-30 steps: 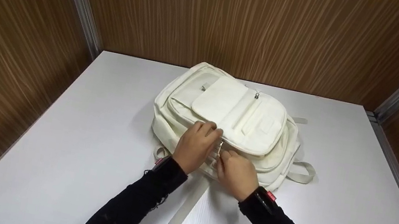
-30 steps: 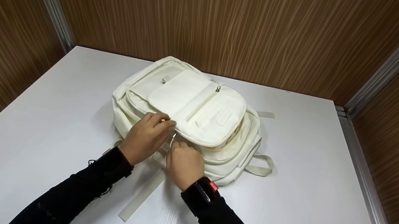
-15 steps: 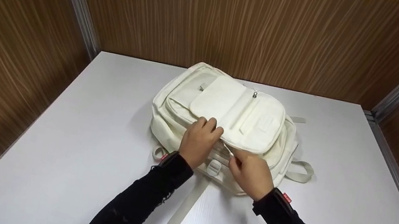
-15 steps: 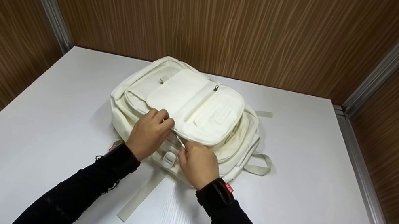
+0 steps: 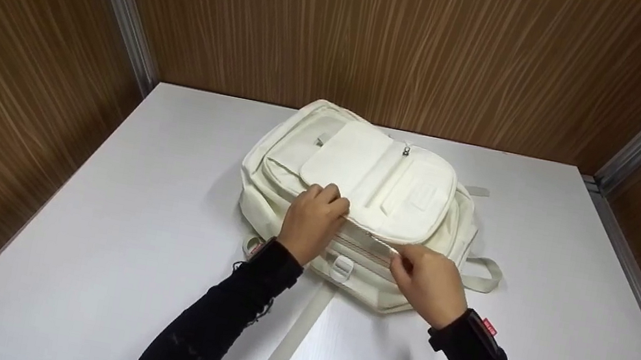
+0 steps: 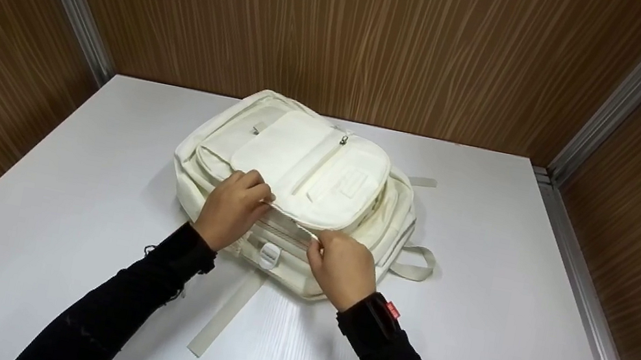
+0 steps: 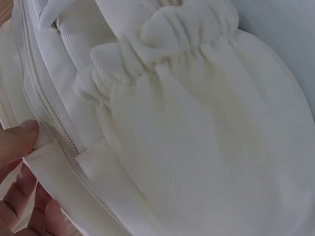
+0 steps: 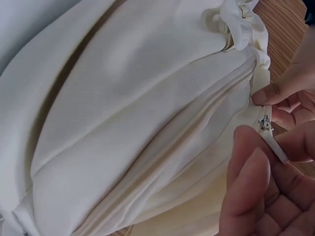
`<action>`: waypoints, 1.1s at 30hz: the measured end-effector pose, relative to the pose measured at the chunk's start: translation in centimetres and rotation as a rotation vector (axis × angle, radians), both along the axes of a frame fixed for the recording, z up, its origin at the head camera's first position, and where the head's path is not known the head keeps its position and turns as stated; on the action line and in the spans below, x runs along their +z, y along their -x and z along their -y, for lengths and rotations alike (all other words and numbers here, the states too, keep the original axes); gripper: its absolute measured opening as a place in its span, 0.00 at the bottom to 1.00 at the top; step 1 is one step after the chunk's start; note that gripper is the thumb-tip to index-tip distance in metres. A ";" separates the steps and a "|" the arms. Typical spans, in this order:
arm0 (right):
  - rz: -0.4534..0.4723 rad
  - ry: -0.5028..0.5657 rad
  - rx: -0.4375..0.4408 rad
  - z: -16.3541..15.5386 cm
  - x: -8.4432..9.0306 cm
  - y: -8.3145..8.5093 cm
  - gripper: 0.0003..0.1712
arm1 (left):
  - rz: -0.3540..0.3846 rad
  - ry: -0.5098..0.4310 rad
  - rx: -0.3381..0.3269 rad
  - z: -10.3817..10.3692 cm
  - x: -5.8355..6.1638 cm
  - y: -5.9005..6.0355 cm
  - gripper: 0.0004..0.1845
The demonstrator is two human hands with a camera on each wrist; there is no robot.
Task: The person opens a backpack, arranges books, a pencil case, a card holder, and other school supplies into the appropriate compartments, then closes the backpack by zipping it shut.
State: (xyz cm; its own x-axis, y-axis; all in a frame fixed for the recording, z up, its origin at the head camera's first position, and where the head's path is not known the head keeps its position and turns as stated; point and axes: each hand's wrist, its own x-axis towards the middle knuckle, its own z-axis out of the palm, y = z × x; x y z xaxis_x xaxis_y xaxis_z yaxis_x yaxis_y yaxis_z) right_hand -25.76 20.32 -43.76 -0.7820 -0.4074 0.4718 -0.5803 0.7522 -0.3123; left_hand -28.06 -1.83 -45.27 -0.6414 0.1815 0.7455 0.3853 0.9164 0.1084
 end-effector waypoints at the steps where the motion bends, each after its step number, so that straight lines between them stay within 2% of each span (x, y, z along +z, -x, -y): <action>1: -0.002 0.000 0.002 -0.3 0.1 0.0 0.16 | 0.008 -0.001 -0.006 0.1 0.1 0.0 0.06; 9: -0.037 -0.006 -0.027 -2.0 0.5 0.6 0.20 | 0.060 -0.028 -0.055 0.9 0.2 -0.2 0.06; 14: -0.048 -0.012 -0.044 -2.8 0.6 0.8 0.20 | 0.078 -0.037 -0.064 1.7 0.1 -0.4 0.06; 20: -0.043 -0.038 -0.058 -3.3 0.6 0.8 0.19 | 0.075 -0.015 -0.064 2.5 0.0 -0.5 0.06; 29: -0.041 -0.065 -0.032 -4.0 0.8 0.9 0.13 | 0.047 -0.022 -0.105 3.7 -0.3 -0.4 0.06; 33: -0.054 -0.056 -0.049 -4.7 0.8 1.0 0.11 | 0.041 -0.020 -0.109 4.7 -0.5 -0.4 0.06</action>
State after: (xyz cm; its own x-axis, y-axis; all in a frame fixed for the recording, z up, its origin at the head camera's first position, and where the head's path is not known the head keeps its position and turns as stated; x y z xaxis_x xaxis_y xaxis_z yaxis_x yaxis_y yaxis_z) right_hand -26.79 24.98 -42.93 -0.7757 -0.3962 0.4912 -0.5572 0.7954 -0.2384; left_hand -27.68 -6.56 -45.80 -0.6484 0.2367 0.7235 0.4773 0.8668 0.1442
